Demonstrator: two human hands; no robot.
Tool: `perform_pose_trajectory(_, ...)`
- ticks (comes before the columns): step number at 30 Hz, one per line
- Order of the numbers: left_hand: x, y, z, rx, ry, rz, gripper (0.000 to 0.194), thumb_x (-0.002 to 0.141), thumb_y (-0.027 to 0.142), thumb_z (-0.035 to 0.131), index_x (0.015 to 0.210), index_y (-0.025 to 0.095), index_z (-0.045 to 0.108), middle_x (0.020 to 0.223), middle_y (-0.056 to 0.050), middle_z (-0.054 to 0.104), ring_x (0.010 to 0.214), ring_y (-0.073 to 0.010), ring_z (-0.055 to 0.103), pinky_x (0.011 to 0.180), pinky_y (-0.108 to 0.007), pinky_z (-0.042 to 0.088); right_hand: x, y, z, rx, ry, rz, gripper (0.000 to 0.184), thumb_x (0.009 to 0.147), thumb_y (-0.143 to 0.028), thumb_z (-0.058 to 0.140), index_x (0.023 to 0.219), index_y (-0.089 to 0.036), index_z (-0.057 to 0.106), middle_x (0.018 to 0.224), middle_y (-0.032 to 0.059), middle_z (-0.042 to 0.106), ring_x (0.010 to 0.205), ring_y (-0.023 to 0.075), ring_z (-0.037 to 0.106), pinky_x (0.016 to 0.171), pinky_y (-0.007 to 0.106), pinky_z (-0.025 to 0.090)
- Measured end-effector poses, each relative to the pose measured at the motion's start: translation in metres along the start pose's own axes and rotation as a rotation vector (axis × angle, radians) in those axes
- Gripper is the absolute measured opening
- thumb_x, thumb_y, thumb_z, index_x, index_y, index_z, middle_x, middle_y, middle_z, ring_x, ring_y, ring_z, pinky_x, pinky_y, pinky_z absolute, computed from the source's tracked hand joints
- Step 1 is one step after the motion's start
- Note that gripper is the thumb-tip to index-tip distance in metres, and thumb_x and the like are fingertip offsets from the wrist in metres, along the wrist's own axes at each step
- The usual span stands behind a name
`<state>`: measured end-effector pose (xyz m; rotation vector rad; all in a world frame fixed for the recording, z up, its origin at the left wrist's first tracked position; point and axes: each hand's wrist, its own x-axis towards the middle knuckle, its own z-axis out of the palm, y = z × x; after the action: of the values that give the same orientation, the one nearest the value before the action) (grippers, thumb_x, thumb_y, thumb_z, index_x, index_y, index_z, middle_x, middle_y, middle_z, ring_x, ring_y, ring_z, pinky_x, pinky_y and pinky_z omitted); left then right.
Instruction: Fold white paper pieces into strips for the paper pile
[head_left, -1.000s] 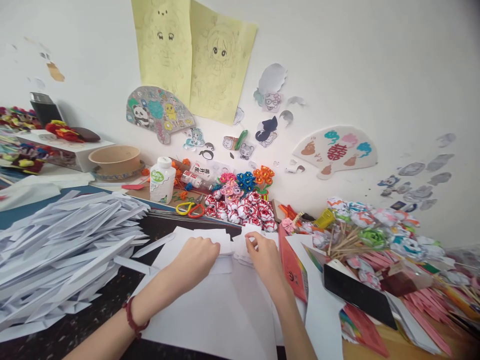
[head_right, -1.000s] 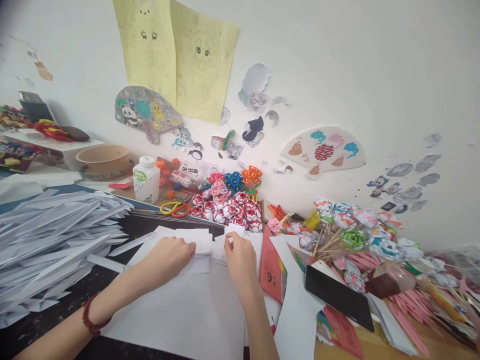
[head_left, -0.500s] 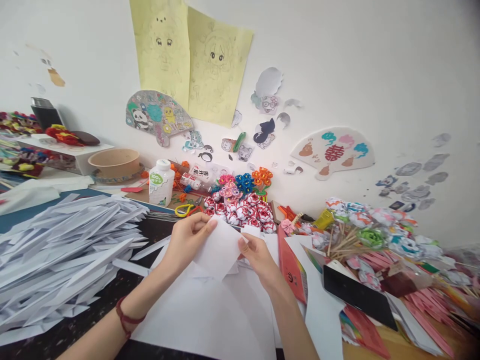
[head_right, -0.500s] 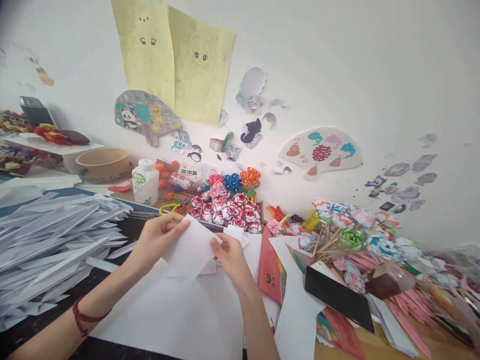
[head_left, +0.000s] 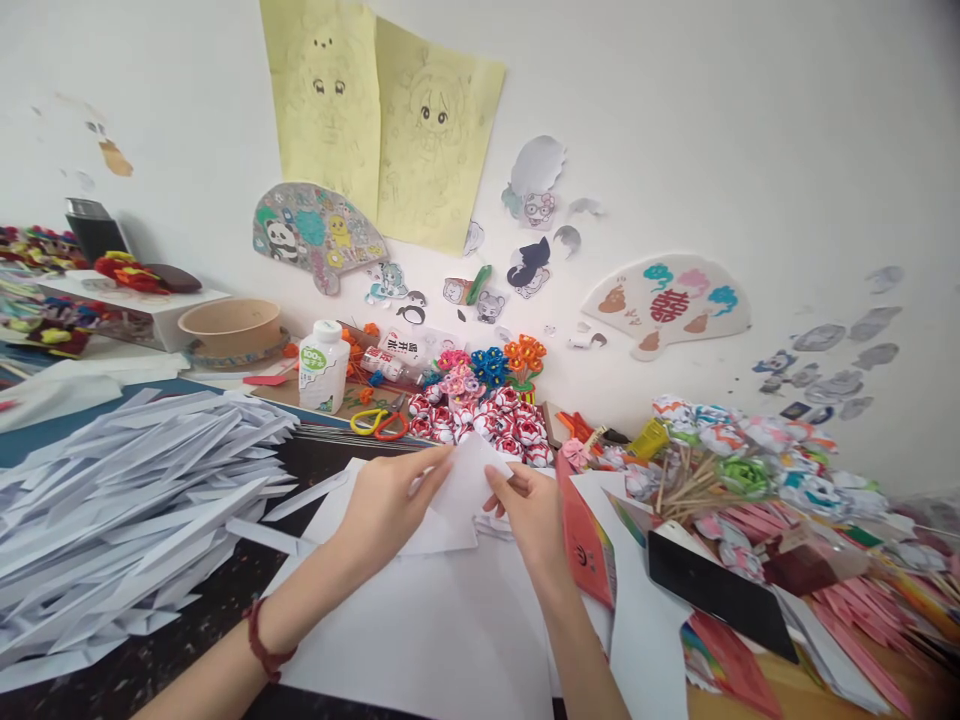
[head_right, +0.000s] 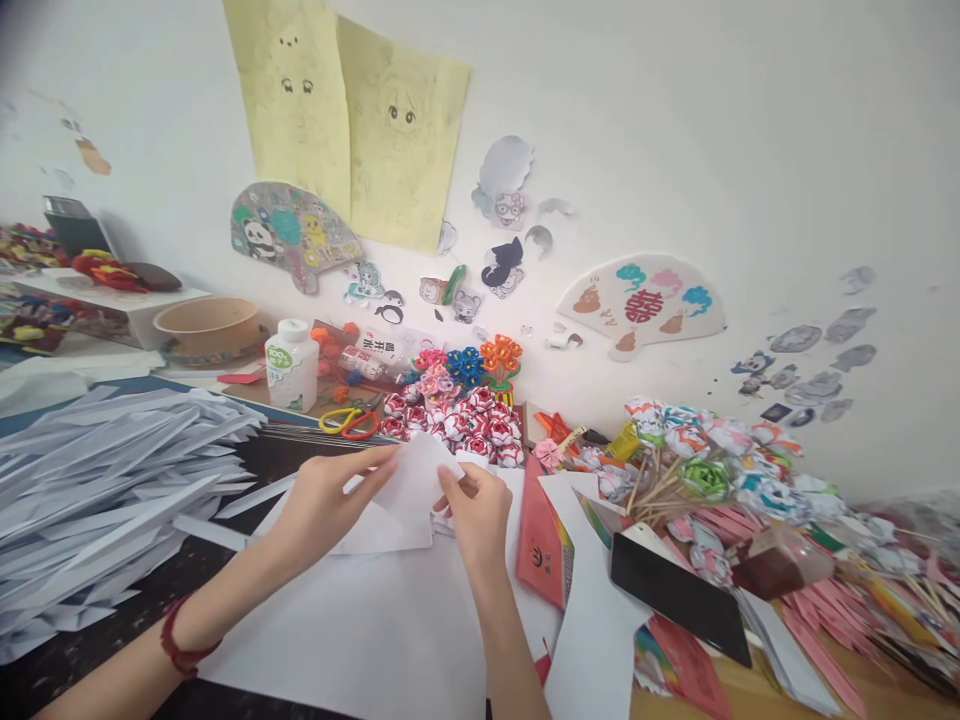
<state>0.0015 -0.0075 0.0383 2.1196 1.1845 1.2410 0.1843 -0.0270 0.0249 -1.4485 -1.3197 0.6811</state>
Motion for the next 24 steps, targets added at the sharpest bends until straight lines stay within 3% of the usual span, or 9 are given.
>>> perform_pose_trajectory(2,-0.001,0.006,0.000,-0.065,-0.061,0.005,0.029,0.087,0.035,0.047,0.104,0.027,0.068,0.105,-0.001,0.070,0.094,-0.0231,0.064,0.080,-0.029,0.049,-0.001,-0.002,0.000,-0.007,0.006,-0.008,0.032,0.080,-0.044,0.055,0.070,-0.015,0.064,0.049,0.0022,0.061,0.044,0.0124,0.051,0.045,0.020,0.038)
perform_pose_trajectory(5,0.002,0.012,-0.002,-0.335,-0.182,-0.138,0.037,0.090,0.040,0.040,0.102,0.022,0.070,0.100,-0.004,0.071,0.095,-0.0244,0.064,0.076,-0.030,0.051,-0.003,-0.004,0.000,-0.019,0.013,-0.040,0.032,0.080,-0.045,0.056,0.070,-0.016,0.064,0.050,0.0017,0.060,0.045,0.0132,0.052,0.047,0.021,0.039)
perform_pose_trajectory(9,0.006,0.013,-0.003,-0.615,-0.234,-0.221,0.036,0.083,0.040,0.053,0.110,0.017,0.065,0.110,-0.008,0.066,0.100,-0.0247,0.061,0.080,-0.031,0.051,-0.004,-0.008,0.001,-0.039,0.026,-0.095,0.029,0.080,-0.042,0.056,0.070,-0.016,0.065,0.051,0.0012,0.060,0.048,0.0140,0.054,0.049,0.022,0.040)
perform_pose_trajectory(14,0.005,0.013,0.003,-0.589,-0.290,-0.237,0.036,0.074,0.037,0.065,0.105,0.018,0.064,0.110,-0.008,0.065,0.096,-0.0228,0.062,0.074,-0.028,0.051,-0.008,-0.011,0.003,-0.009,0.022,-0.143,0.018,0.078,-0.030,0.057,0.079,-0.017,0.069,0.056,-0.0001,0.061,0.052,0.0137,0.054,0.050,0.021,0.041)
perform_pose_trajectory(18,0.003,0.013,0.006,-0.557,-0.271,-0.257,0.034,0.071,0.034,0.068,0.100,0.017,0.064,0.102,-0.008,0.068,0.089,-0.0213,0.063,0.069,-0.026,0.050,-0.008,-0.013,0.004,0.110,-0.032,-0.120,0.018,0.075,-0.022,0.059,0.089,-0.017,0.070,0.069,0.0012,0.065,0.057,0.0135,0.054,0.051,0.021,0.043)
perform_pose_trajectory(24,0.003,0.011,0.005,-0.592,-0.261,-0.234,0.032,0.077,0.037,0.061,0.101,0.016,0.064,0.097,-0.008,0.069,0.087,-0.0214,0.063,0.068,-0.026,0.049,-0.005,-0.014,0.001,0.218,-0.117,-0.094,0.023,0.080,-0.032,0.057,0.091,-0.015,0.067,0.066,0.0031,0.064,0.056,0.0141,0.056,0.052,0.023,0.044)
